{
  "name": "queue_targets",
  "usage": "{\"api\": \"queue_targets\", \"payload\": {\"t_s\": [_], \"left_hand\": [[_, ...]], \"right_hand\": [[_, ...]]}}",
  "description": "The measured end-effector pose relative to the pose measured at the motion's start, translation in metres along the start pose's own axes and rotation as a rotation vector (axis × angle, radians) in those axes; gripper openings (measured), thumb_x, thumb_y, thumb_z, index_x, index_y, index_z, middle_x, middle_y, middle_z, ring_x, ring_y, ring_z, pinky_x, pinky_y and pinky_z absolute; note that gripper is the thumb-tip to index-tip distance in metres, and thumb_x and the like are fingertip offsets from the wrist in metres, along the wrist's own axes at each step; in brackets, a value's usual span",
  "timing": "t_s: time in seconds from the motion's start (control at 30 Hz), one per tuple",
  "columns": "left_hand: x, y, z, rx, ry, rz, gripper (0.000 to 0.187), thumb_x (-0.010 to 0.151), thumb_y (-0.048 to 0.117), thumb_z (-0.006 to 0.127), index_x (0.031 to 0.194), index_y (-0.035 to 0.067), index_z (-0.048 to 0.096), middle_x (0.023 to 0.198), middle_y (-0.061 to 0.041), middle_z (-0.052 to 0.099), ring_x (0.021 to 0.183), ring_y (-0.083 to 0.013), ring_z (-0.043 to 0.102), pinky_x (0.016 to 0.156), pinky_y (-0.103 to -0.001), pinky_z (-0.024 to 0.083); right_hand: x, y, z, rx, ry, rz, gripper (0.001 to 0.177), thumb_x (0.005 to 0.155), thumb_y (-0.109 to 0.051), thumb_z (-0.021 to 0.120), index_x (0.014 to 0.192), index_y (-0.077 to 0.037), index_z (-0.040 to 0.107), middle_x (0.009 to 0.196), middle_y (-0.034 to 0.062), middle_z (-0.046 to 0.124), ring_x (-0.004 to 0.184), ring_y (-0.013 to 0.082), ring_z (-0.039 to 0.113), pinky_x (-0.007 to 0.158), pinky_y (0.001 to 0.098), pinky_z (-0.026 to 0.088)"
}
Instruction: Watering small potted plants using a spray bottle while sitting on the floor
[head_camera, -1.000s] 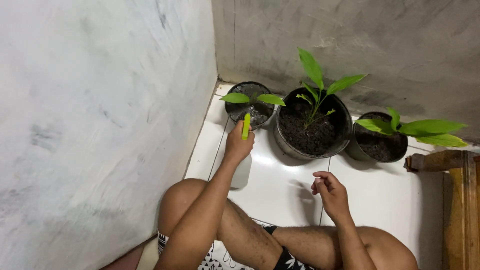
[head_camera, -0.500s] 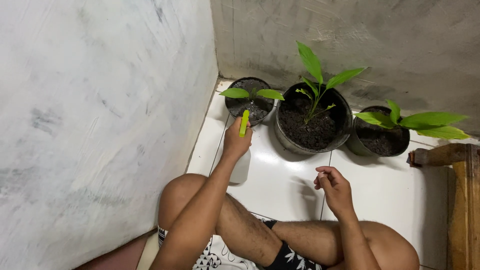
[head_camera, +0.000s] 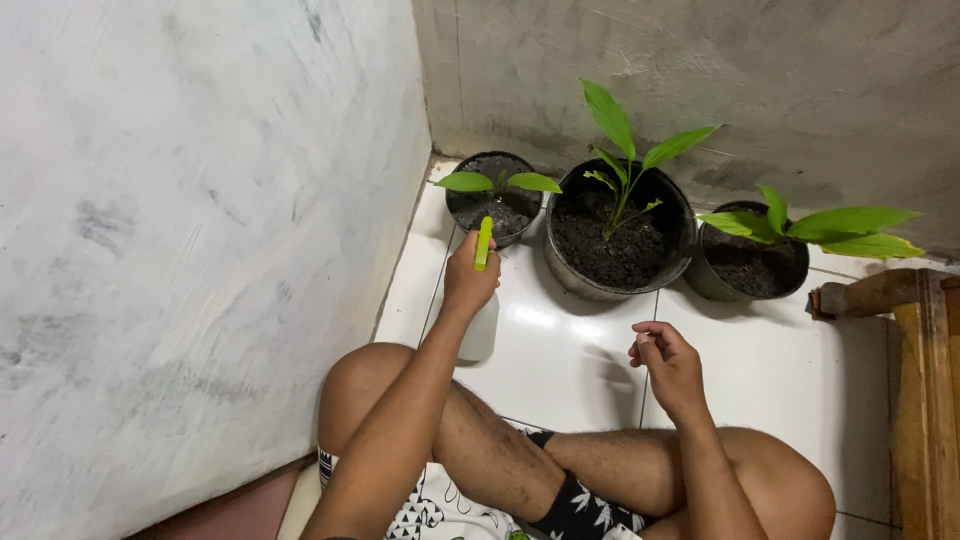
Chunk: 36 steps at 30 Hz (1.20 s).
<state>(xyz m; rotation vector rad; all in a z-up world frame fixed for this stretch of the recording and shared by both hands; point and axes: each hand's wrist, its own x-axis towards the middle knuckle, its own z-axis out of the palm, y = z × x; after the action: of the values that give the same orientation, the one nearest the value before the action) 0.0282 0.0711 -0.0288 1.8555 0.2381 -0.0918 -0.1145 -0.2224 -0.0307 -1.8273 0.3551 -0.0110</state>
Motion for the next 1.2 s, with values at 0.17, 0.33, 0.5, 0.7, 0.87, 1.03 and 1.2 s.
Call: {"api": "queue_targets", "payload": {"t_s": [0.17,0.33,0.5,0.7,0.87,1.03,1.2], "left_hand": [[-0.004,0.01,0.0,-0.047,-0.032,0.014,0.022,0.087,0.013,0.057,0.107,0.01,0.064,0.063,-0.007,0.068,0.056,-0.0203,0.068,0.061,-0.03,0.054],[-0.008,0.017,-0.004,-0.031,-0.054,0.027,0.028,0.088,0.013,0.056,0.114,0.009,0.065,0.064,-0.006,0.069,0.056,-0.0197,0.069,0.063,-0.03,0.054],[0.001,-0.002,-0.001,-0.018,-0.049,0.007,0.018,0.085,0.016,0.055,0.101,0.013,0.064,0.065,-0.006,0.069,0.057,-0.0198,0.069,0.062,-0.03,0.054],[-0.004,0.008,0.0,-0.053,-0.186,0.035,0.039,0.087,0.018,0.062,0.125,0.009,0.061,0.077,-0.008,0.074,0.062,-0.0194,0.071,0.067,-0.03,0.055],[-0.015,0.019,-0.001,-0.008,-0.305,0.06,0.046,0.089,0.018,0.064,0.133,0.008,0.059,0.084,-0.009,0.076,0.064,-0.0179,0.072,0.07,-0.03,0.057],[-0.027,0.016,0.011,0.132,-0.42,0.132,0.04,0.09,0.019,0.06,0.13,0.016,0.061,0.079,-0.003,0.076,0.062,-0.0198,0.071,0.072,-0.032,0.056],[-0.039,0.024,0.029,0.239,-0.453,0.134,0.032,0.087,0.016,0.056,0.119,0.021,0.059,0.082,0.0,0.076,0.066,-0.022,0.072,0.076,-0.035,0.055]], "right_hand": [[0.006,0.015,-0.002,0.01,0.003,-0.01,0.02,0.1,-0.006,0.056,0.115,-0.001,0.069,0.076,0.0169,0.065,0.071,0.025,0.064,0.077,0.0388,0.053],[-0.001,0.004,-0.001,0.004,0.005,-0.011,0.02,0.1,-0.006,0.056,0.114,-0.001,0.069,0.076,0.0175,0.066,0.072,0.0257,0.065,0.077,0.0392,0.053],[0.001,0.008,-0.001,-0.012,0.006,-0.007,0.02,0.101,-0.006,0.056,0.115,-0.001,0.069,0.077,0.0167,0.065,0.072,0.0252,0.065,0.077,0.0392,0.053],[0.001,0.006,-0.001,0.018,0.013,0.0,0.02,0.1,-0.005,0.056,0.115,0.0,0.068,0.077,0.0183,0.065,0.072,0.0256,0.064,0.076,0.0395,0.054],[0.006,0.01,0.0,0.022,0.022,-0.002,0.02,0.1,-0.006,0.056,0.114,-0.001,0.069,0.076,0.0172,0.065,0.071,0.0246,0.064,0.075,0.0388,0.054],[0.015,0.024,-0.004,0.027,0.017,0.0,0.02,0.1,-0.007,0.057,0.115,-0.001,0.069,0.075,0.0164,0.066,0.069,0.023,0.065,0.073,0.0363,0.054],[0.022,0.019,-0.006,0.063,0.028,-0.032,0.019,0.098,-0.007,0.058,0.113,0.0,0.068,0.072,0.0158,0.065,0.065,0.0225,0.065,0.07,0.0353,0.055]]}}
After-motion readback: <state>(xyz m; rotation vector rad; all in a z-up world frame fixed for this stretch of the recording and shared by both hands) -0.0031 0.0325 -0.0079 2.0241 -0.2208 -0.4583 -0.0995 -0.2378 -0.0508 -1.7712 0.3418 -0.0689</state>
